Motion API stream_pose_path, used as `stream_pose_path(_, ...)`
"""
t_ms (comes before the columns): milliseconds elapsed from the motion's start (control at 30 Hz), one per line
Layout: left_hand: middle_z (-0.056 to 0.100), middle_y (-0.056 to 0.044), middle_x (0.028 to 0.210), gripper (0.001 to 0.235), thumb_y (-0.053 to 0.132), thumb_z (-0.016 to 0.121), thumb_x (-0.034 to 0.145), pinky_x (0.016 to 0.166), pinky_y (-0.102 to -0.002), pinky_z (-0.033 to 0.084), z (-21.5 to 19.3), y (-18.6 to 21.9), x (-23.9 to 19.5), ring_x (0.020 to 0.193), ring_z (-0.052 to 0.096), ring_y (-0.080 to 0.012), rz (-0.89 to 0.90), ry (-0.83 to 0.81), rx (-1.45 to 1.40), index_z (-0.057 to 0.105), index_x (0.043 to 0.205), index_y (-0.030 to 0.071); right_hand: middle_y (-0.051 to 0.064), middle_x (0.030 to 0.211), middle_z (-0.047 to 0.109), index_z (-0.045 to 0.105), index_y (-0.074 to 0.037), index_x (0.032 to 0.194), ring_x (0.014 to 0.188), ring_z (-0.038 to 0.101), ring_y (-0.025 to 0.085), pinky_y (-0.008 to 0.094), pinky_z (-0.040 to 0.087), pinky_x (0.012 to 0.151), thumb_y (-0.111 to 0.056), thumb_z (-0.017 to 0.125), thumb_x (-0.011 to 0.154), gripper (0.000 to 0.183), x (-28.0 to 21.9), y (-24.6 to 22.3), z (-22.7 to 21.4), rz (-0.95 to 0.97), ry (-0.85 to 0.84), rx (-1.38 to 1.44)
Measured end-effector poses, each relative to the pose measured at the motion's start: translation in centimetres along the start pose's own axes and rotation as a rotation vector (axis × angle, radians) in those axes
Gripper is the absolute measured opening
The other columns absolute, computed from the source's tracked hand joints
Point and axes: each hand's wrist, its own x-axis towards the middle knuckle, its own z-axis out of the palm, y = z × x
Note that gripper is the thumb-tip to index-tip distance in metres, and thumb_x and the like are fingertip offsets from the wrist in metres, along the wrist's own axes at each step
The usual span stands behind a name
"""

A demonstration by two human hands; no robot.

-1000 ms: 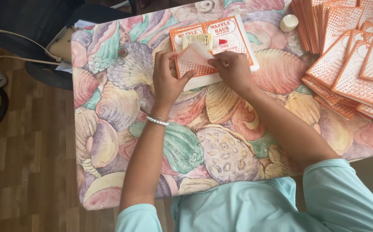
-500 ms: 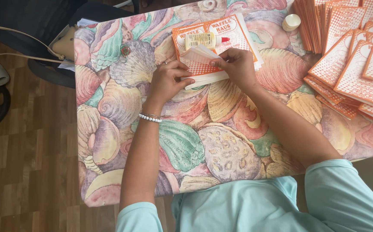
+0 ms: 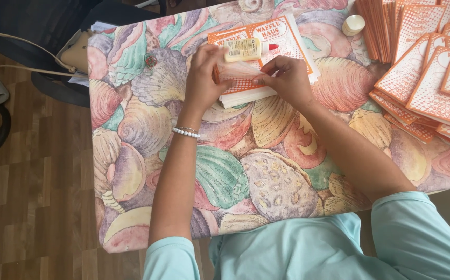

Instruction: Folding flat paper sheets into bags and stacking them on a table.

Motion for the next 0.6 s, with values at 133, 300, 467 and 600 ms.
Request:
stream_pose_path(133,0.062,-0.007,0.119,0.020,0.007,0.085,0.081,0.083,-0.038,0.056,-0.1,0.1,1.2,0.098,0.062,-0.0239,0.060,-0.087,-0.088,0.075,0.098,0.012,0.005,0.108,0.073,0.073,-0.008,0.109,0.093,0.065,0.018,0.031,0.051,0.077,-0.028,0.083,0.094,0.027,3.1,-2.6,-1.3,-0.375,-0.035,-0.228)
stream_pose_path(300,0.065,-0.011,0.122,0.021,0.007,0.084,0.083,0.073,-0.036,0.060,0.7,-0.7,1.0,0.091,0.066,-0.0234,0.098,-0.068,-0.070,0.077,0.102,0.002,0.013,0.140,0.064,0.063,-0.010,0.141,0.124,0.060,0.031,0.046,0.048,0.101,-0.021,0.074,0.089,0.054,8.3,-1.9,-1.0,-0.342,-0.395,-0.607)
stream_pose_path(467,0.063,-0.010,0.126,0.020,0.017,0.081,0.088,0.084,-0.046,0.056,1.0,-0.8,1.1,0.114,0.065,-0.0298,0.068,-0.066,-0.058,0.071,0.080,0.002,0.012,0.130,0.070,0.073,-0.007,0.127,0.108,0.067,0.034,0.050,0.055,0.093,-0.011,0.066,0.100,0.029,9.1,-3.6,-2.4,-0.398,-0.397,-0.708)
stream_pose_path(600,0.063,-0.008,0.125,0.020,0.017,0.072,0.095,0.069,-0.027,0.057,1.1,0.1,2.6,0.108,0.065,-0.0220,0.014,0.066,-0.173,0.073,0.108,0.001,0.002,0.090,0.072,0.072,-0.011,0.133,0.072,0.063,0.010,0.030,0.039,0.046,-0.025,0.063,0.106,0.031,6.5,-6.1,-5.5,-0.021,-0.124,-0.266)
